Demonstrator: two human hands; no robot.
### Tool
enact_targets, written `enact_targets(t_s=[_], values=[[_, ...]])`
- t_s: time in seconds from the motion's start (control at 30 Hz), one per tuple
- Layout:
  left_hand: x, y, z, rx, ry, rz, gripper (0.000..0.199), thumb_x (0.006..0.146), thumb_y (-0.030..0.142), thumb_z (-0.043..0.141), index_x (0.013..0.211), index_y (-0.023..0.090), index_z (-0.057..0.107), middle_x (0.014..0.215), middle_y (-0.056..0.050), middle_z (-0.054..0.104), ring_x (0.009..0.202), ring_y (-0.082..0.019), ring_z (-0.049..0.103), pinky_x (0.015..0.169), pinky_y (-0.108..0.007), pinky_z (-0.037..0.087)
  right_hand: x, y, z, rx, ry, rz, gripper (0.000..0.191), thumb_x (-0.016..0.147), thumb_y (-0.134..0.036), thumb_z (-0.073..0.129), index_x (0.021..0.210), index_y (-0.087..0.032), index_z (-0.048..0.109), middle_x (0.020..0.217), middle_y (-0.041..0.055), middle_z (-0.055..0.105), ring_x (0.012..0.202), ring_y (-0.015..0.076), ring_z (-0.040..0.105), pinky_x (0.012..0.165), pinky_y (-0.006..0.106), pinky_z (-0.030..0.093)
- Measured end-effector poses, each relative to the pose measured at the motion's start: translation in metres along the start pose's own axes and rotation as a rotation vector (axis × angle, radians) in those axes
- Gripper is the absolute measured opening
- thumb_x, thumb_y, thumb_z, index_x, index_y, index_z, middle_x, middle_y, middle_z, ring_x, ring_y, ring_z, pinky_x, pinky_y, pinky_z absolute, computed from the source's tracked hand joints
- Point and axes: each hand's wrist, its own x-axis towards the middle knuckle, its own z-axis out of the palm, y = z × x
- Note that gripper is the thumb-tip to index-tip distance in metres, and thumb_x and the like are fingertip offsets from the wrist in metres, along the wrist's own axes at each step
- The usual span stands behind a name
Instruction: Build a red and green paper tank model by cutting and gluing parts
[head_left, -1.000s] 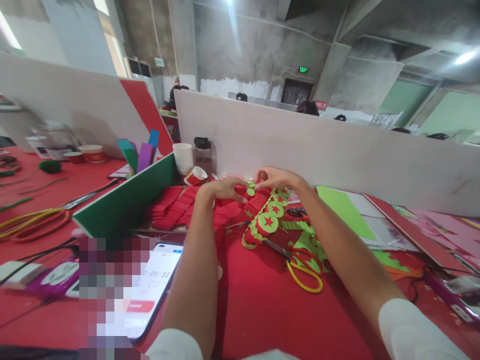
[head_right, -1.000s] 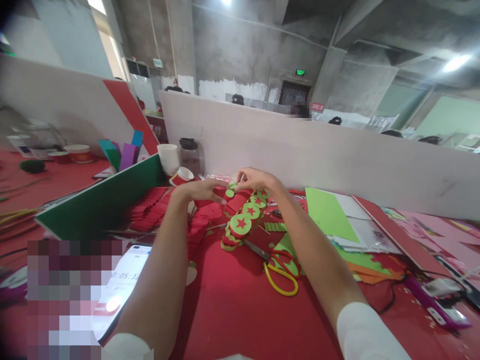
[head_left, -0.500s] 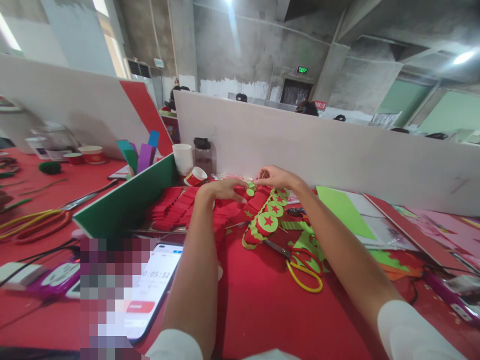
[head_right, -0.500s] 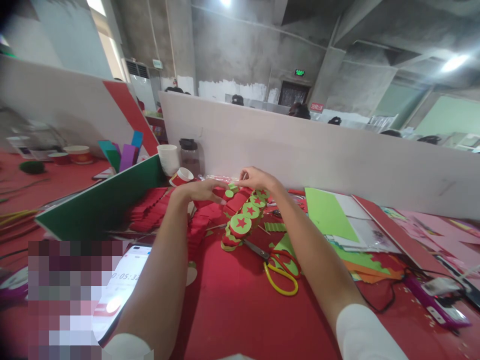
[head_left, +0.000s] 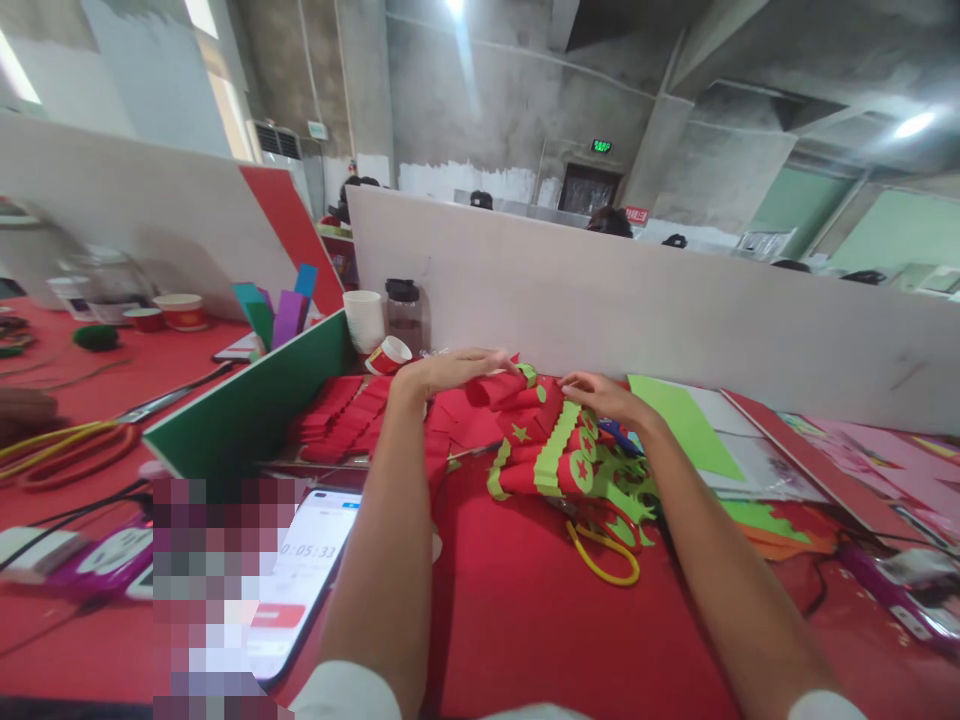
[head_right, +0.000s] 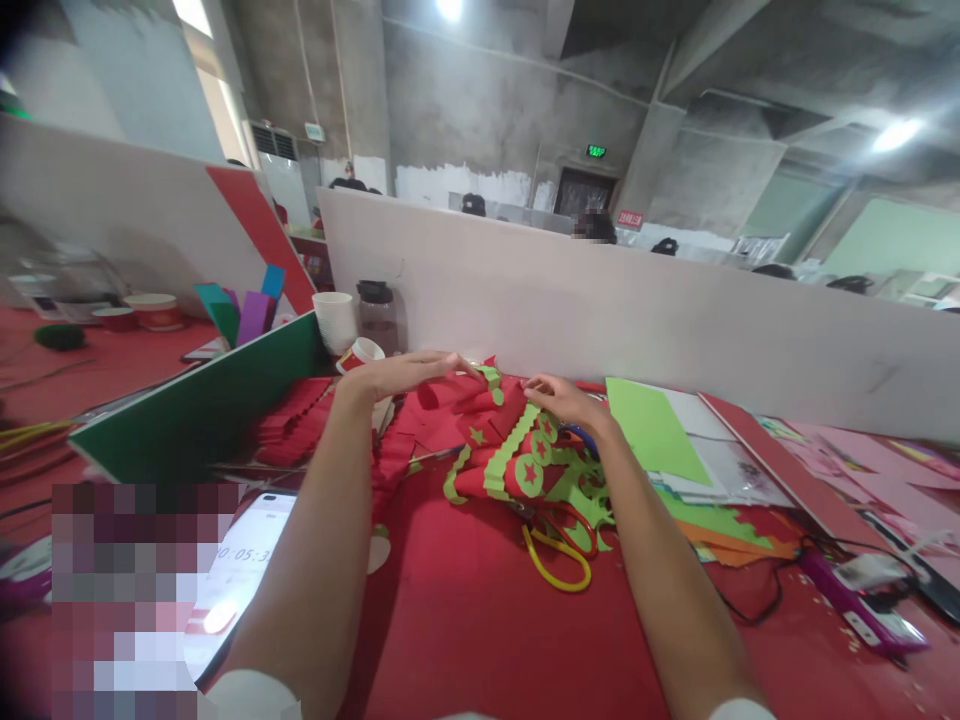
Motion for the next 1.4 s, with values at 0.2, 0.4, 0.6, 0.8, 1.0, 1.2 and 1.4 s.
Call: enact_targets(t_s=[0.2,0.4,0.6,0.8,1.0,1.2,1.4], values=[[0.017,-0.001,0.007,-0.157,-0.053,0.034,0.052,0.089,0.054,0.042,0.126,0.022,0.060,0.134,-0.008,0.058,0.110,-0.022,0.059,0.085,-0.028,0.049,-0.007,0.016,0.002,-0.039,-0.055,-0.064,0.033,0.085,-0.032,0.061,0.116,-0.020,0.060,0.113,0.0075,0.067,0.103,0.0219,0.062,0.088,0.035,0.050],[0.034,-0.019,0.018,-0.026,-0.306,-0.057,0.038,0.063,0.027,0.069,0.101,0.022,0.068,0.108,-0.006,0.069,0.094,-0.021,0.064,0.075,-0.027,0.052,-0.007,0.016,0.013,-0.051,-0.172,-0.098,0.033,0.083,-0.023,0.060,0.116,-0.020,0.060,0.110,0.0072,0.068,0.099,0.0218,0.063,0.082,0.036,0.052],[0.035,-0.013,0.022,-0.054,-0.360,-0.082,0.044,0.059,0.030,0.075,0.101,0.022,0.066,0.102,-0.005,0.069,0.086,-0.020,0.066,0.074,-0.029,0.052,-0.005,0.018,0.012,-0.040,-0.189,-0.165,0.031,0.082,-0.023,0.062,0.112,-0.019,0.062,0.116,0.0085,0.068,0.105,0.0227,0.063,0.091,0.039,0.050],[0.038,-0.007,0.022,0.007,-0.370,-0.066,0.046,0.061,0.038,0.075,0.103,0.024,0.064,0.100,-0.003,0.069,0.082,-0.019,0.067,0.073,-0.027,0.050,-0.012,0.013,-0.002,0.042,-0.241,-0.145,0.039,0.083,-0.030,0.065,0.121,-0.020,0.059,0.120,0.0086,0.066,0.110,0.0223,0.062,0.092,0.038,0.050],[0.044,-0.011,0.026,0.037,-0.330,0.016,0.036,0.063,0.042,0.074,0.091,0.022,0.065,0.091,-0.002,0.069,0.082,-0.019,0.065,0.074,-0.026,0.048,-0.019,0.008,-0.004,0.093,-0.290,-0.126,0.047,0.082,-0.033,0.067,0.127,-0.022,0.057,0.129,0.0095,0.060,0.116,0.0229,0.058,0.092,0.036,0.051],[0.045,-0.011,0.027,0.023,-0.285,0.057,0.038,0.068,0.040,0.071,0.100,0.021,0.066,0.097,-0.003,0.068,0.087,-0.020,0.064,0.078,-0.028,0.048,-0.012,0.017,0.001,0.116,-0.275,-0.154,0.056,0.077,-0.026,0.069,0.131,-0.021,0.054,0.125,0.0090,0.063,0.108,0.0228,0.062,0.090,0.038,0.051],[0.042,-0.017,0.037,-0.232,-0.233,0.061,0.040,0.076,0.044,0.066,0.108,0.021,0.064,0.096,-0.004,0.067,0.090,-0.018,0.063,0.082,-0.031,0.050,-0.010,0.021,0.001,0.094,-0.161,-0.151,0.067,0.076,-0.027,0.072,0.138,-0.021,0.048,0.118,0.0086,0.065,0.103,0.0216,0.062,0.090,0.037,0.051]])
